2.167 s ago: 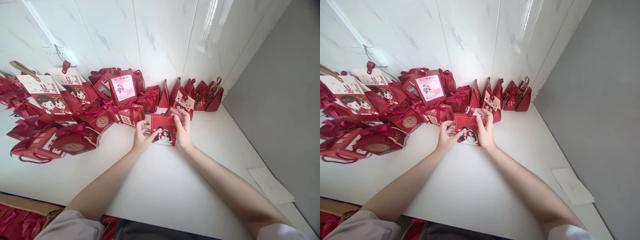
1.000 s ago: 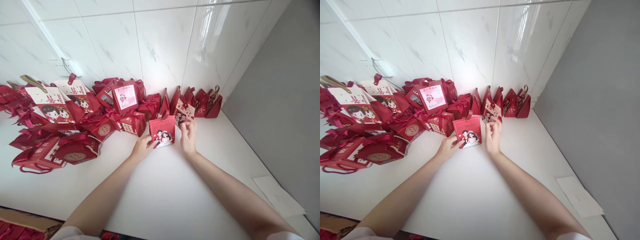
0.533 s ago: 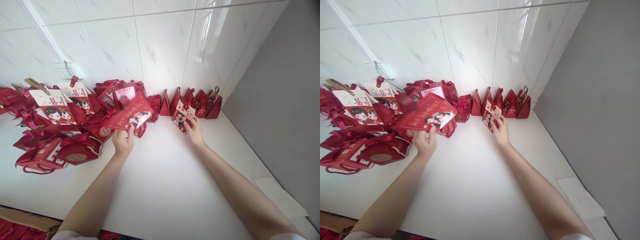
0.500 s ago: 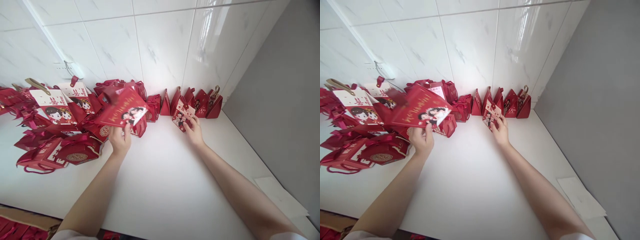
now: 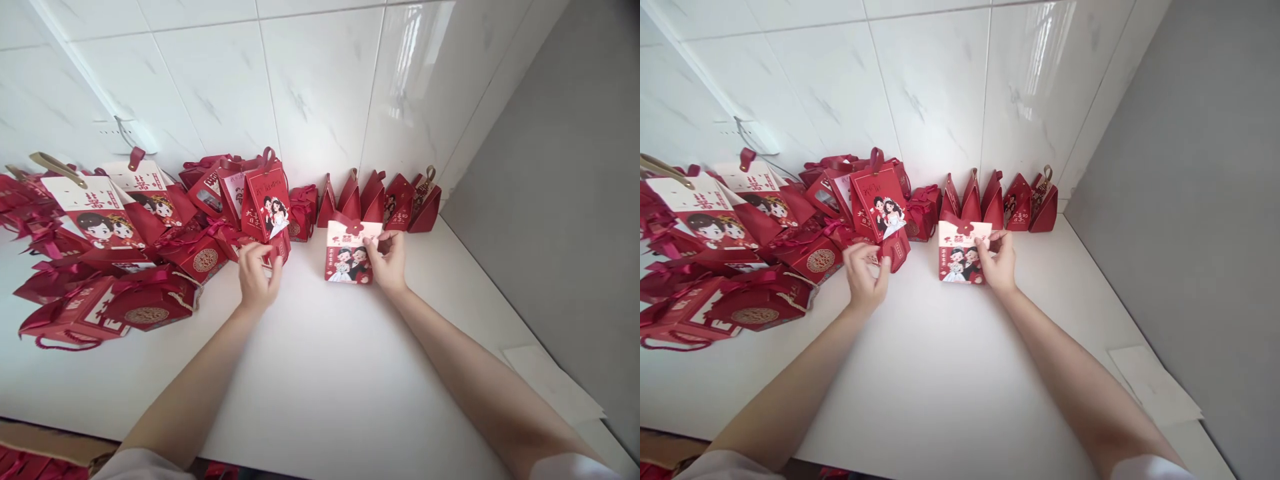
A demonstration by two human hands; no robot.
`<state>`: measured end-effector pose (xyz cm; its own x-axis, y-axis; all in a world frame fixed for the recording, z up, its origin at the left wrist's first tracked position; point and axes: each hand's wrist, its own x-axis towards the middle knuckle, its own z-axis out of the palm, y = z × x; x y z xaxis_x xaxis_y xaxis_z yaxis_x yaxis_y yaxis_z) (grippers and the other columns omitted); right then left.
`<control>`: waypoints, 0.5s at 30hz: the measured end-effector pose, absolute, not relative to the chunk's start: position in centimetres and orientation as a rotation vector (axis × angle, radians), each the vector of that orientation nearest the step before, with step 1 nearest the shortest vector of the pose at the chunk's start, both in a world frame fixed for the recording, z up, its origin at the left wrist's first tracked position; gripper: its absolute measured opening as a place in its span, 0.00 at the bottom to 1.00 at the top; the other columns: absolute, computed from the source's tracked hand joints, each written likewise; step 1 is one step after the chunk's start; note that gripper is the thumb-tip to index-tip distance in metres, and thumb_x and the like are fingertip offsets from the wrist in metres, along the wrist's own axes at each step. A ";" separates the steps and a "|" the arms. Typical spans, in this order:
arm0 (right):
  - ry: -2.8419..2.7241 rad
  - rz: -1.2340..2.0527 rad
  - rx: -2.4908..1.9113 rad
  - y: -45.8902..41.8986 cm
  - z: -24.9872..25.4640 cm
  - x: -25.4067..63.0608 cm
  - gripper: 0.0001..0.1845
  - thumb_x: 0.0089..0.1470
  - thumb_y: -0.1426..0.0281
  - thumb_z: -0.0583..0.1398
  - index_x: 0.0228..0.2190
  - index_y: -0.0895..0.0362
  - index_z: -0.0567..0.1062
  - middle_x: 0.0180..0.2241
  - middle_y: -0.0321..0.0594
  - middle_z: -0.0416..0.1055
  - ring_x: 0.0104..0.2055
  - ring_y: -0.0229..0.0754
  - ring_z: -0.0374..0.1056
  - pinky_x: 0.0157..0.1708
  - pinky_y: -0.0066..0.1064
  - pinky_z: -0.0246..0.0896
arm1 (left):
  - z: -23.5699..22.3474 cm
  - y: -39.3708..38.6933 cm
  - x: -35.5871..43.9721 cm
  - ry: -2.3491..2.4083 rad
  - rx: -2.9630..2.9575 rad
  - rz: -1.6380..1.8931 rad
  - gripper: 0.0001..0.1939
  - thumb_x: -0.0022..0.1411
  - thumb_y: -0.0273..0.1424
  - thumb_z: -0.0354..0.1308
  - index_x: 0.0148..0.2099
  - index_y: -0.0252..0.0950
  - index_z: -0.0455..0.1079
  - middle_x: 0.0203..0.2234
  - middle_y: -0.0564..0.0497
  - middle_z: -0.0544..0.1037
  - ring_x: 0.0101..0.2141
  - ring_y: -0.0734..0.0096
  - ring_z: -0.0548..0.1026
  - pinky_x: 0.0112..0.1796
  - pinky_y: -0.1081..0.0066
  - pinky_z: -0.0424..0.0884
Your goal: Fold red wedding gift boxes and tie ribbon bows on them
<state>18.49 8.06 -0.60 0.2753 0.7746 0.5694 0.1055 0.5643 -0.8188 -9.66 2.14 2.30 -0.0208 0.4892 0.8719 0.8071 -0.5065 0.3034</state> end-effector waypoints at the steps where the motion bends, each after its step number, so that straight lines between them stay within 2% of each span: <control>1: -1.237 0.610 -0.854 7.7 -0.5 17.9 0.18 0.55 0.60 0.66 0.37 0.51 0.62 0.32 0.33 0.67 0.32 0.38 0.67 0.34 0.31 0.63 | 1.9 1.8 -8.7 -1.313 -2.084 -1.552 0.19 0.63 0.32 0.60 0.55 0.35 0.63 0.49 0.39 0.67 0.52 0.58 0.69 0.47 0.61 0.72; 3: -1.273 0.765 -0.779 6.8 -0.2 16.9 0.21 0.54 0.59 0.67 0.39 0.50 0.61 0.32 0.32 0.69 0.33 0.39 0.69 0.34 0.31 0.64 | 1.1 1.3 -7.1 -1.343 -2.266 -1.650 0.28 0.62 0.33 0.62 0.61 0.37 0.58 0.56 0.37 0.64 0.56 0.57 0.68 0.48 0.61 0.74; 6: -1.342 0.941 -0.732 5.8 0.2 16.0 0.17 0.58 0.56 0.64 0.40 0.51 0.65 0.34 0.35 0.73 0.35 0.41 0.71 0.37 0.33 0.67 | 0.0 1.4 -5.7 -1.603 -2.393 -1.832 0.38 0.60 0.37 0.65 0.67 0.40 0.51 0.63 0.37 0.59 0.61 0.54 0.65 0.55 0.56 0.71; 8: -1.368 0.991 -0.761 5.4 0.2 15.6 0.16 0.60 0.53 0.61 0.38 0.52 0.69 0.34 0.36 0.74 0.35 0.42 0.70 0.38 0.34 0.67 | -0.4 1.6 -5.5 -1.794 -2.553 -1.880 0.35 0.60 0.41 0.64 0.65 0.39 0.56 0.62 0.38 0.63 0.61 0.53 0.66 0.58 0.54 0.68; 10: -1.373 1.030 -0.805 5.3 -0.1 15.4 0.19 0.61 0.50 0.58 0.36 0.53 0.73 0.35 0.37 0.75 0.38 0.43 0.71 0.41 0.36 0.68 | -0.4 1.9 -5.7 -1.945 -2.743 -1.901 0.29 0.63 0.45 0.60 0.61 0.37 0.62 0.58 0.40 0.70 0.58 0.53 0.70 0.58 0.54 0.68; 13: -1.376 1.177 -0.855 5.3 -1.1 15.4 0.25 0.59 0.46 0.57 0.43 0.52 0.75 0.42 0.38 0.77 0.46 0.49 0.72 0.50 0.41 0.67 | 0.0 1.9 -6.1 -2.032 -2.914 -1.817 0.27 0.66 0.47 0.55 0.60 0.37 0.64 0.56 0.43 0.74 0.56 0.53 0.72 0.58 0.56 0.69; 15: -1.404 1.302 -0.869 5.5 -1.9 15.5 0.29 0.57 0.43 0.57 0.49 0.51 0.73 0.46 0.39 0.77 0.51 0.52 0.72 0.54 0.45 0.66 | 0.3 1.8 -6.4 -1.955 -3.034 -1.639 0.29 0.66 0.46 0.56 0.63 0.38 0.62 0.59 0.44 0.71 0.59 0.53 0.70 0.60 0.57 0.66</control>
